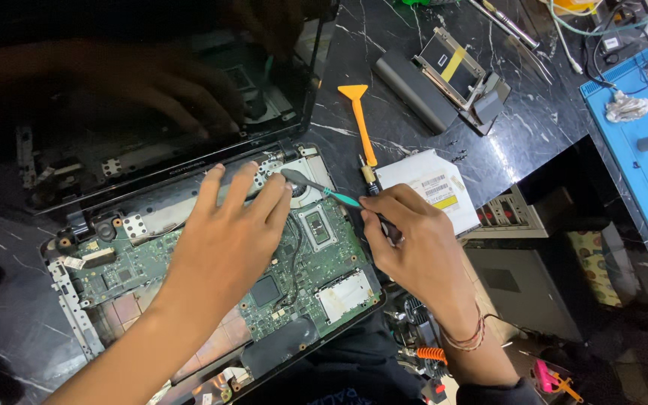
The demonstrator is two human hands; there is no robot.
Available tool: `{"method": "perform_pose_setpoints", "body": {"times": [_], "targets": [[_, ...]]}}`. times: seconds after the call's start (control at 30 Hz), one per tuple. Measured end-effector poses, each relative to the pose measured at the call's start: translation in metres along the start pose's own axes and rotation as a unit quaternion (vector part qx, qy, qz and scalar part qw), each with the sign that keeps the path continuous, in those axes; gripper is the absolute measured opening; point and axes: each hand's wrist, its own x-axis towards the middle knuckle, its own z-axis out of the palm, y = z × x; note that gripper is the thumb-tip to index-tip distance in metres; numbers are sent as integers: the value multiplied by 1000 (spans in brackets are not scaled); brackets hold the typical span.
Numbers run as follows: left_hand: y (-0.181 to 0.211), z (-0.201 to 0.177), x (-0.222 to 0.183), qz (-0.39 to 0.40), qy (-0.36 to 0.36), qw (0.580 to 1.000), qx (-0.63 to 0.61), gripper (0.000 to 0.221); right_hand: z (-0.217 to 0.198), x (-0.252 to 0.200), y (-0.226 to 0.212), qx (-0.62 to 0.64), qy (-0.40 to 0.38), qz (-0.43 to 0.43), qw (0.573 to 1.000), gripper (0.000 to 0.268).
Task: The person uses a green plastic pry tool to lift and disconnect a ribbon cable on a laptop motherboard. They then pick up a cooling fan, place it onto the motherboard, and reconnect the cable. Finally, they use the pry tool to tuck the cable into place.
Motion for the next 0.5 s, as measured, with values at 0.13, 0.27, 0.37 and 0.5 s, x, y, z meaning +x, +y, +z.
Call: {"method": "perform_pose_setpoints", "body": {"times": [0.13,0.27,0.37,0.5], "targets": [[1,-2,1,-5,-9,1000,4,25,-6,4,10,-13,-22,-33,999,20],[4,0,-1,-1,-21,1000,5,29,-4,7,6,-47,41,-45,997,13],[3,0,0,-4,-18,1000,5,27,-13,10,10,-40,18,-45,998,14],[-3,-2,2,8,-29,1000,0,24,-16,12,11,-60,45,-59,995,13]]}}
